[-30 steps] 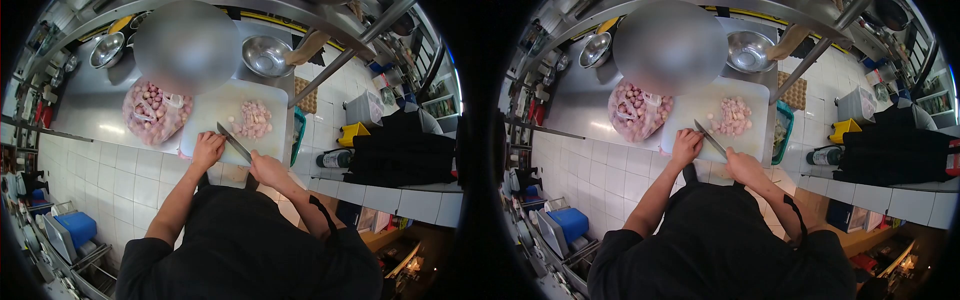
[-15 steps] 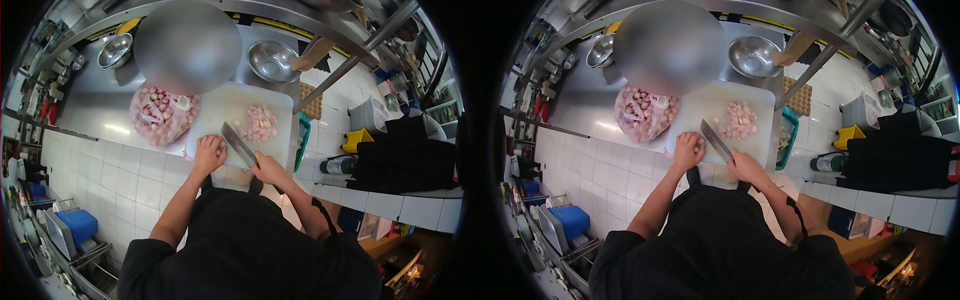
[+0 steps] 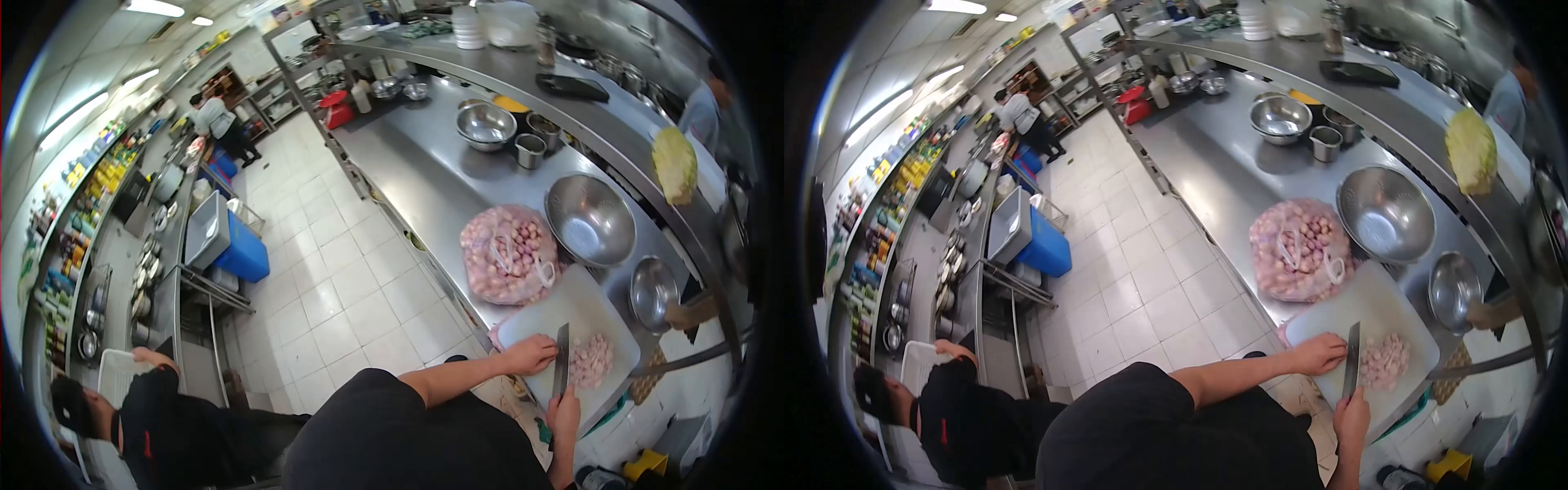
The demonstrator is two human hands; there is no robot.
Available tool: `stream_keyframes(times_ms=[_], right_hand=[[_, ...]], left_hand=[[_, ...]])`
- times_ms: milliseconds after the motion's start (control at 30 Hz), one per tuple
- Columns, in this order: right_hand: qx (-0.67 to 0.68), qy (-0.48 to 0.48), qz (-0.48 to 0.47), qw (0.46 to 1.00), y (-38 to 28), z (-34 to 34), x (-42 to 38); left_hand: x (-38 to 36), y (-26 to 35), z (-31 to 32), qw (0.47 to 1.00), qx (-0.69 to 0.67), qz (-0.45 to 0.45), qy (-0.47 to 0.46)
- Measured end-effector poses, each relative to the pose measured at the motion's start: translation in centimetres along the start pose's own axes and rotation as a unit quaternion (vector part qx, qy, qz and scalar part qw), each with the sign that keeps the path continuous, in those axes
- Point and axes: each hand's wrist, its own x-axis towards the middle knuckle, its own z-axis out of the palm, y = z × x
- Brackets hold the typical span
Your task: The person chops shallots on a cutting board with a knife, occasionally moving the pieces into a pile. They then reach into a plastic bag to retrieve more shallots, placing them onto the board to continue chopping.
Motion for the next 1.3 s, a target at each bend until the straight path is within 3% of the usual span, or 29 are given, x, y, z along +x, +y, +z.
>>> stream_keyframes(times_ms=[133,367,633,767,867,967,1033,1067,1133,1200,1233,1300], right_hand=[[-0.021,0.010,0.025,0.999,-1.2,0.2,-0.5],[-0.024,0.046,-0.014,0.999,1.0,1.1,0.2],[-0.019,-0.030,0.002,0.999,-0.4,-1.1,0.2],[0.000,-0.001,0.030,1.000,-0.7,-1.5,0.0],[-0.032,0.001,-0.018,0.999,0.5,-0.6,0.6],[-0.018,-0.025,0.039,0.999,-0.8,-1.8,-0.2],[-0.030,-0.017,0.003,0.999,0.5,-0.2,0.1],[-0.029,-0.038,0.002,0.999,1.0,-0.5,0.2],[-0.014,-0.057,0.018,0.998,0.1,-1.9,0.0],[-0.025,-0.072,0.042,0.996,0.7,-0.2,0.4],[-0.002,-0.104,0.033,0.994,1.2,-0.2,0.7],[-0.021,-0.101,0.016,0.995,0.5,-1.8,0.8]], left_hand=[[0.2,-0.3,0.5,0.999,-0.020,-0.021,-0.035],[0.4,-0.2,0.3,0.999,-0.014,0.009,-0.039],[0.2,-0.8,0.1,0.995,0.005,0.038,-0.091],[-0.2,-1.1,0.3,0.995,-0.009,0.058,-0.082],[0.2,-1.3,0.0,0.994,0.008,0.066,-0.087],[-0.2,-1.3,0.0,0.991,0.003,0.059,-0.120],[-0.1,-0.9,-0.2,0.992,0.029,0.052,-0.111],[0.1,-0.8,-0.2,0.995,0.016,0.086,-0.057],[-0.8,-2.7,1.0,0.993,0.001,0.115,-0.035],[-1.0,-2.7,1.4,0.994,-0.019,0.040,-0.096],[-1.0,-2.8,1.3,0.996,0.000,0.079,-0.049],[-1.0,-3.0,0.4,0.996,-0.020,0.047,-0.073]])
